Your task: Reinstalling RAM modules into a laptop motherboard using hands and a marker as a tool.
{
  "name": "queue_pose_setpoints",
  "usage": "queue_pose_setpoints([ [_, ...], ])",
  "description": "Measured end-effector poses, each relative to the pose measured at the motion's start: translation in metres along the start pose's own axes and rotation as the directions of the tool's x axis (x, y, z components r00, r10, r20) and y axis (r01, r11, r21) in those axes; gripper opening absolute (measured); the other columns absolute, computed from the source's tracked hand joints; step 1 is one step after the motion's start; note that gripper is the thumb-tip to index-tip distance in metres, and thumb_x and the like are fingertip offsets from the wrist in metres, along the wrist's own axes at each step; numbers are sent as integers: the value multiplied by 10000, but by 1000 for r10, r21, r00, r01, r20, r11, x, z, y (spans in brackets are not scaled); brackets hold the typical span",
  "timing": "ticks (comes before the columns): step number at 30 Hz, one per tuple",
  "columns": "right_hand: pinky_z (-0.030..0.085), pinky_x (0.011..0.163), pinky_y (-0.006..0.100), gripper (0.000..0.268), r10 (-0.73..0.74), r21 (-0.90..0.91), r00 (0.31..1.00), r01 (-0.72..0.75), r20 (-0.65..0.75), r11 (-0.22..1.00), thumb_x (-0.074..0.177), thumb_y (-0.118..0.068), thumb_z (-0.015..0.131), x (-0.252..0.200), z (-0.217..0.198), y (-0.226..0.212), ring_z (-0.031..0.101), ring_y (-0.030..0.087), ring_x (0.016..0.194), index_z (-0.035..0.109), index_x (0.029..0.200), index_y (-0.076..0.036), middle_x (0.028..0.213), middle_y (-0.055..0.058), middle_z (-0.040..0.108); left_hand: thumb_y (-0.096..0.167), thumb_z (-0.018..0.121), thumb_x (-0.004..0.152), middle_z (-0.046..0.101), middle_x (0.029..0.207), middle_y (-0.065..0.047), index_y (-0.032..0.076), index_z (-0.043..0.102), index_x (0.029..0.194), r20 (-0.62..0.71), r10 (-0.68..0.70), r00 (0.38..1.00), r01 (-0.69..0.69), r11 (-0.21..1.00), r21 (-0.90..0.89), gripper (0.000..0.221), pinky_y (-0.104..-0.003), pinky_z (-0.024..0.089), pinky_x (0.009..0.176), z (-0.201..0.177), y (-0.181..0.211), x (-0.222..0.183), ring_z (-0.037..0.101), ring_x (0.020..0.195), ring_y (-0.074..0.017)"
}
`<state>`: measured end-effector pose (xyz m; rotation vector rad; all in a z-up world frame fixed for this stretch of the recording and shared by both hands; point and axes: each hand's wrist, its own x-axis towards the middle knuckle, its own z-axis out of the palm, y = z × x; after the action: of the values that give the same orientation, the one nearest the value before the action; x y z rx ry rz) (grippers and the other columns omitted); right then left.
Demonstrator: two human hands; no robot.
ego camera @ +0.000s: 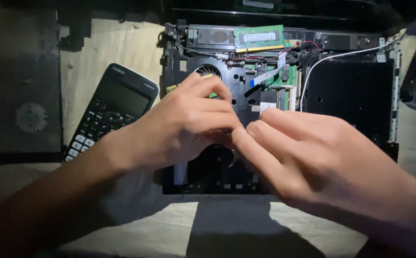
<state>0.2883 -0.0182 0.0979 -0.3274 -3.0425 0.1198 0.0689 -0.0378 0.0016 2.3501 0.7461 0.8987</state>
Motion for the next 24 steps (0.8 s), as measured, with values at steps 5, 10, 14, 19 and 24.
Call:
queue_pose_setpoints([
  [5, 391, 559, 354, 334, 123, -186, 992, -126, -28, 975, 1078, 12, 506, -1, 13, -16, 430, 218, 658, 475, 774, -122, 726, 38, 429, 92, 688, 1007, 675, 983, -47, 38, 652, 1023, 40, 18, 999, -14, 995, -95, 67, -433, 353, 850, -12, 4, 1, 511, 991, -295],
  [10, 378, 530, 374, 467, 215, -122, 969, -229, -118, 966, 1160, -396, 538, 0, 26, -21, 437, 214, 594, 507, 774, -134, 685, 23, 433, 477, 450, 1016, 649, 890, -112, 3, 647, 920, -109, -9, 994, 0, 997, -80, 522, -392, 392, 748, -1, 7, 0, 603, 830, -266],
  [14, 357, 536, 349, 539, 235, -194, 963, -258, -134, 946, 1166, -509, 489, 0, 20, -19, 426, 199, 587, 490, 763, -150, 669, 9, 422, 265, 516, 1029, 704, 932, -129, -38, 665, 914, -112, 72, 991, -84, 991, -103, 357, -395, 436, 759, -4, 9, 2, 643, 826, -284],
  [19, 357, 549, 354, 137, 19, -72, 982, -33, -187, 997, 1079, 20, 502, 0, -4, -12, 425, 224, 658, 612, 1000, 38, 790, 90, 455, 21, 570, 1012, 748, 990, -144, -55, 687, 951, -49, 73, 996, -79, 988, -135, 152, -431, 435, 795, -10, 10, 6, 595, 850, -315],
  [24, 374, 558, 331, 119, -17, -79, 985, 3, -171, 997, 1005, 67, 522, -6, 3, -18, 441, 215, 649, 587, 932, -2, 761, 90, 488, 61, 405, 1082, 545, 838, -21, 72, 485, 778, 193, 23, 981, -1, 994, -113, 315, -436, 371, 926, -18, 14, 11, 492, 975, -257],
])
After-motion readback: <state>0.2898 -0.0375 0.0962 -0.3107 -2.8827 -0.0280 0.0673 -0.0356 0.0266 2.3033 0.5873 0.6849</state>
